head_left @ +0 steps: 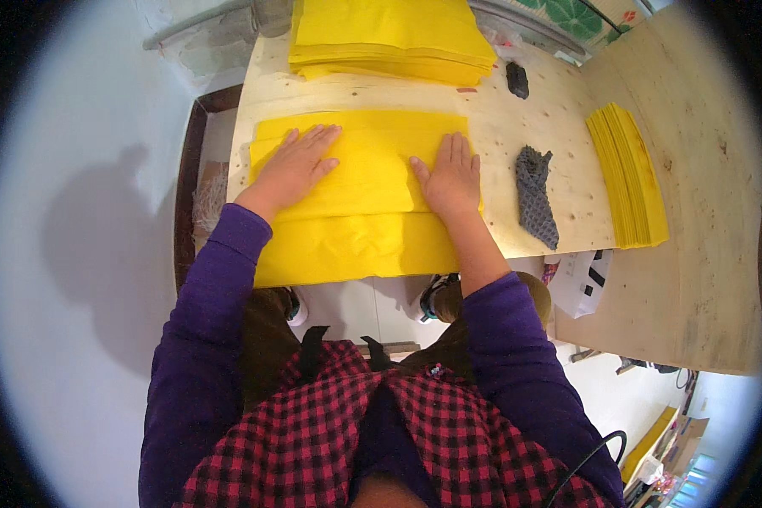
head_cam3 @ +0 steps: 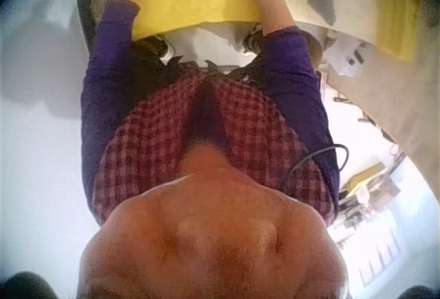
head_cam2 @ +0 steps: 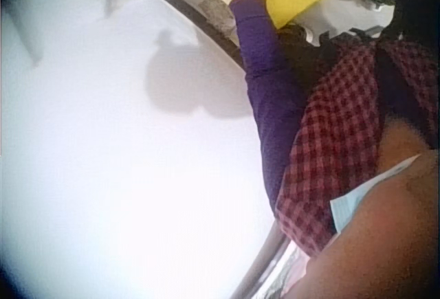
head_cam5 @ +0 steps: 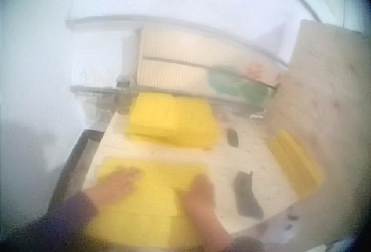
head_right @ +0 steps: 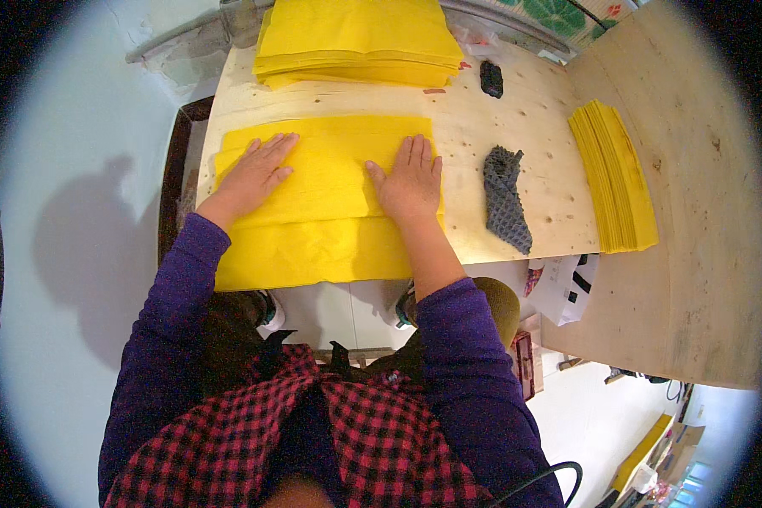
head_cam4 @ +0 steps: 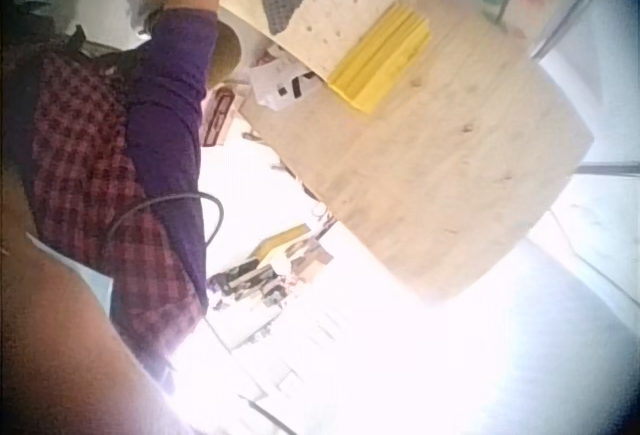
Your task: The person repeatedly folds large yellow sheets on a wooden table, pressing the creases and stacking the folded pieces. The person handles the sheets one at a time, aligning edges and smoothing folds before moving to the next sheet.
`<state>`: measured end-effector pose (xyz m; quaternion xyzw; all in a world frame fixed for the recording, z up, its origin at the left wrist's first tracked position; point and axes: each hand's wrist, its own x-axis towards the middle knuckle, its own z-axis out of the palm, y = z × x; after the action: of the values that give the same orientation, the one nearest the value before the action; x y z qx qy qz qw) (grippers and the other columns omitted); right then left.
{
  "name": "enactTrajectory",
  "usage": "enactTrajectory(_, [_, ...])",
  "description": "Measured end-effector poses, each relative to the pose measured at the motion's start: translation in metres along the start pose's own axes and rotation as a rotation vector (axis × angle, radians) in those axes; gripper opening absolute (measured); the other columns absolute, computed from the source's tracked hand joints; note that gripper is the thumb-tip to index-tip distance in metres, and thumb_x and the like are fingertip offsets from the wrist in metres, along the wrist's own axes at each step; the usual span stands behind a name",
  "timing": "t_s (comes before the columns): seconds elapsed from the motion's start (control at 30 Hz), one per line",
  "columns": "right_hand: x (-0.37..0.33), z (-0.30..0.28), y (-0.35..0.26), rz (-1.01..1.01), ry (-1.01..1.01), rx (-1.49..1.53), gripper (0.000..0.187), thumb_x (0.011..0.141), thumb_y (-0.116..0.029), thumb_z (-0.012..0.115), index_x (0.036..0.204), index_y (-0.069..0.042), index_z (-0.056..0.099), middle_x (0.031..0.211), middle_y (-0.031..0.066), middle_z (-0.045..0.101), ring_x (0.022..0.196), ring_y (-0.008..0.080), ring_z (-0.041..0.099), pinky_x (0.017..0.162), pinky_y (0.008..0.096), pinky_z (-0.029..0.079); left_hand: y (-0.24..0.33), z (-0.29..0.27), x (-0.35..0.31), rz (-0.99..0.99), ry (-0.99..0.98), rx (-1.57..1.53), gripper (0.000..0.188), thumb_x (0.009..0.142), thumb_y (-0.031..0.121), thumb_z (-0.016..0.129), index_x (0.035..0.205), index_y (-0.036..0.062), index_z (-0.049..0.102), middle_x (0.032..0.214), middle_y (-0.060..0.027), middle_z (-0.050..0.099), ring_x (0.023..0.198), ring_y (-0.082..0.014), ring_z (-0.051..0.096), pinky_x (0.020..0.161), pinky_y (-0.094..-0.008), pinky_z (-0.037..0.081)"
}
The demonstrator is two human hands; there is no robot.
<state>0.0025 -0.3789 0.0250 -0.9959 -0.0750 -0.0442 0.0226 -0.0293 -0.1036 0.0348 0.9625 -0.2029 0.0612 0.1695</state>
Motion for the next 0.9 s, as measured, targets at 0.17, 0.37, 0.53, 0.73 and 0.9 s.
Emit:
enactTrajectory(0.17, [-0.002,-0.001,-0.002,0.030,-0.013,0.018,0.082,0.092,-0.058,0.039,0.146,0.004,0.025,0.154,0.0199,0.024,0.144,0.0288,0.019,0.116,0.0470,0.014,0.060,0.011,0.023,-0.098,-0.026,0.107,0.061,0.095,0.043,0.044,0.138,-0.0008,0.041,0.148,-0.0173,0.037,0.140,-0.0298,0.030,0.115,-0.0475,0.018])
enactTrajectory(0.37, [0.000,0.005,0.002,-0.010,0.019,-0.017,0.077,0.094,-0.053,0.039,0.145,0.003,0.027,0.154,0.0190,0.023,0.144,0.0285,0.019,0.115,0.0479,0.016,0.118,0.039,0.071,-0.208,-0.028,-0.025,0.062,0.098,0.044,0.034,0.142,0.0005,0.035,0.151,-0.0171,0.031,0.142,-0.0290,0.026,0.115,-0.0471,0.016])
enactTrajectory(0.53, [0.000,0.008,0.004,-0.001,0.023,-0.010,0.075,0.095,-0.052,0.036,0.146,0.003,0.026,0.154,0.0195,0.023,0.144,0.0287,0.020,0.115,0.0481,0.017,0.086,0.041,0.045,-0.363,0.011,0.051,0.065,0.097,0.046,0.036,0.146,0.0027,0.030,0.154,-0.0138,0.026,0.144,-0.0254,0.021,0.116,-0.0473,0.014])
enactTrajectory(0.73, [0.000,0.014,0.005,-0.008,0.046,0.019,0.076,0.096,-0.053,0.035,0.145,0.004,0.027,0.153,0.0205,0.025,0.144,0.0295,0.020,0.115,0.0492,0.018,0.032,0.018,-0.008,-0.572,0.074,0.174,0.068,0.096,0.047,0.040,0.147,0.0026,0.028,0.155,-0.0132,0.025,0.145,-0.0245,0.019,0.117,-0.0467,0.011])
enactTrajectory(0.9, [0.003,0.000,0.003,-0.006,-0.018,-0.008,0.077,0.095,-0.054,0.038,0.143,0.006,0.029,0.151,0.0225,0.027,0.143,0.0317,0.022,0.114,0.0507,0.018,0.025,0.015,-0.015,-0.609,0.074,0.223,0.066,0.097,0.046,0.038,0.147,0.0047,0.027,0.156,-0.0113,0.023,0.145,-0.0231,0.019,0.117,-0.0466,0.012])
